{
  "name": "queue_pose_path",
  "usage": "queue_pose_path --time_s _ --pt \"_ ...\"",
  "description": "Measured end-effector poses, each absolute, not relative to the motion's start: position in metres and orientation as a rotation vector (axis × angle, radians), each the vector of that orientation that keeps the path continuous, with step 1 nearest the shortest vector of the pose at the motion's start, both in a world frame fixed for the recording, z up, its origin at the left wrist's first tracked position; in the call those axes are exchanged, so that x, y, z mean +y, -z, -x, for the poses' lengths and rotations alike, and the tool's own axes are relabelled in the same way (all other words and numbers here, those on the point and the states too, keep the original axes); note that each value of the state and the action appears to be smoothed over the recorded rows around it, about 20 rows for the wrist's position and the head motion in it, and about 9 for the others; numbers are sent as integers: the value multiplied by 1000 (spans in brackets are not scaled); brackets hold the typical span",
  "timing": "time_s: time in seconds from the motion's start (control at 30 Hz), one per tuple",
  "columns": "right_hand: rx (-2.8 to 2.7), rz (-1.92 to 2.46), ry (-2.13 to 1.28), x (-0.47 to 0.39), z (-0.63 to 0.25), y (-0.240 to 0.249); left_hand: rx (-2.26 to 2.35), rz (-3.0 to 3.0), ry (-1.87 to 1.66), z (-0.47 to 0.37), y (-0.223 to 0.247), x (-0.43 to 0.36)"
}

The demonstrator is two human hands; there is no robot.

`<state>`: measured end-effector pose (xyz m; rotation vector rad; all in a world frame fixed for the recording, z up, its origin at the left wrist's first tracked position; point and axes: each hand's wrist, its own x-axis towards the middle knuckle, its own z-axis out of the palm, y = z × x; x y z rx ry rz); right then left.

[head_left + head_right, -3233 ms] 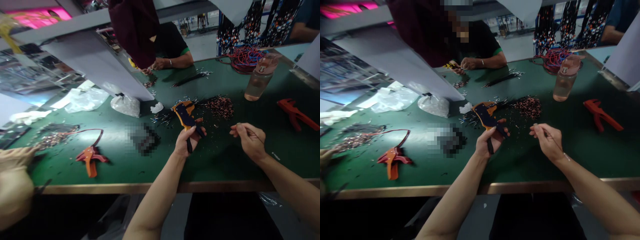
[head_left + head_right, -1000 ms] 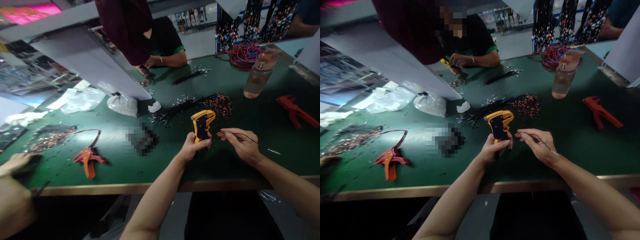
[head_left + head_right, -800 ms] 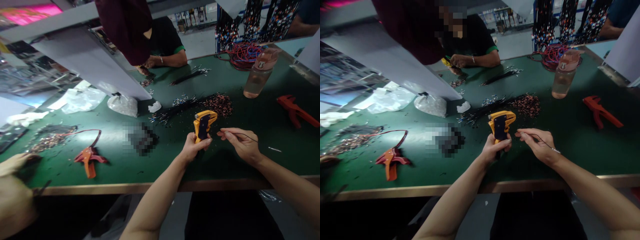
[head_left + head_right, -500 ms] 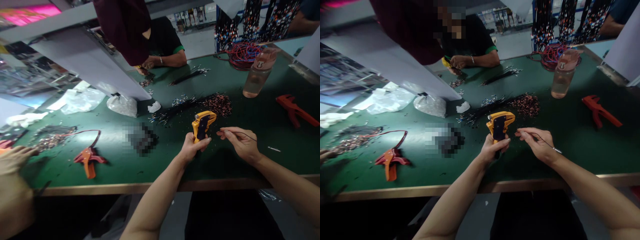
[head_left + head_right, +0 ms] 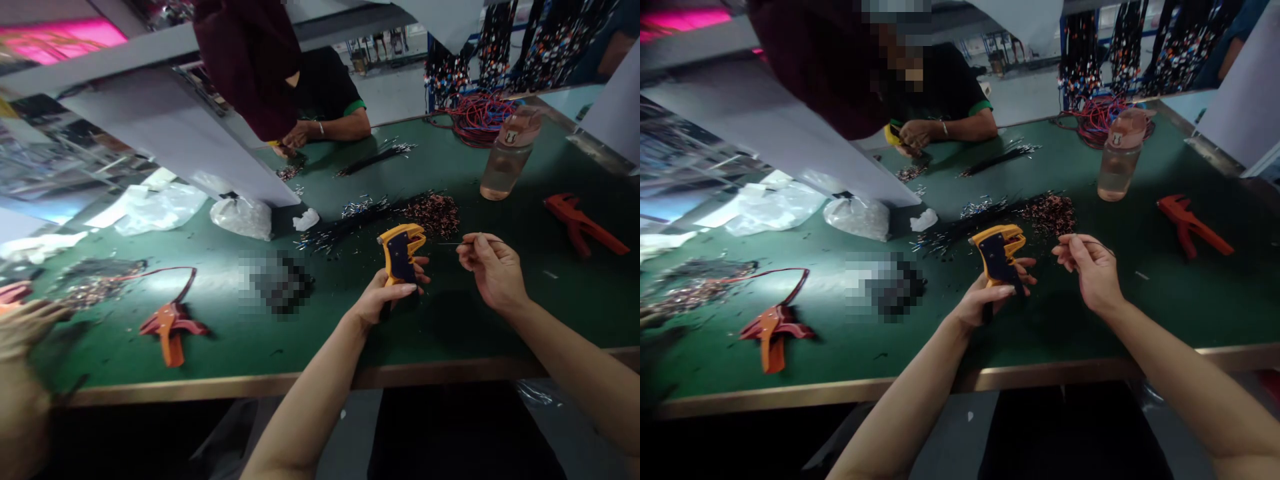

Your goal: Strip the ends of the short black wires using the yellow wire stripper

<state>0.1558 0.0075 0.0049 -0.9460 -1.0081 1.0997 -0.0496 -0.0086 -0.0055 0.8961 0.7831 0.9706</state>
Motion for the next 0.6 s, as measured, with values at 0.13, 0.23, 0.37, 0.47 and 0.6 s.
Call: queue_pose_path --time_s 0.13,0.23,0.37,0.47,0.6 --pt "-993 950 -1136 8 -156 -3 773 -932 -931 50 6 -10" --pt "-1021 952 -1168 8 -157 -2 773 -965 -883 52 8 -11" --pt "-1045 961 -1214 11 -158 -1 756 -983 -839 54 9 -12" --pt "-1003 949 -1237 12 -157 0 761 -993 -792 54 9 -13" --pt "-987 950 -1257 13 -157 2 755 -1001 -754 54 7 -14"
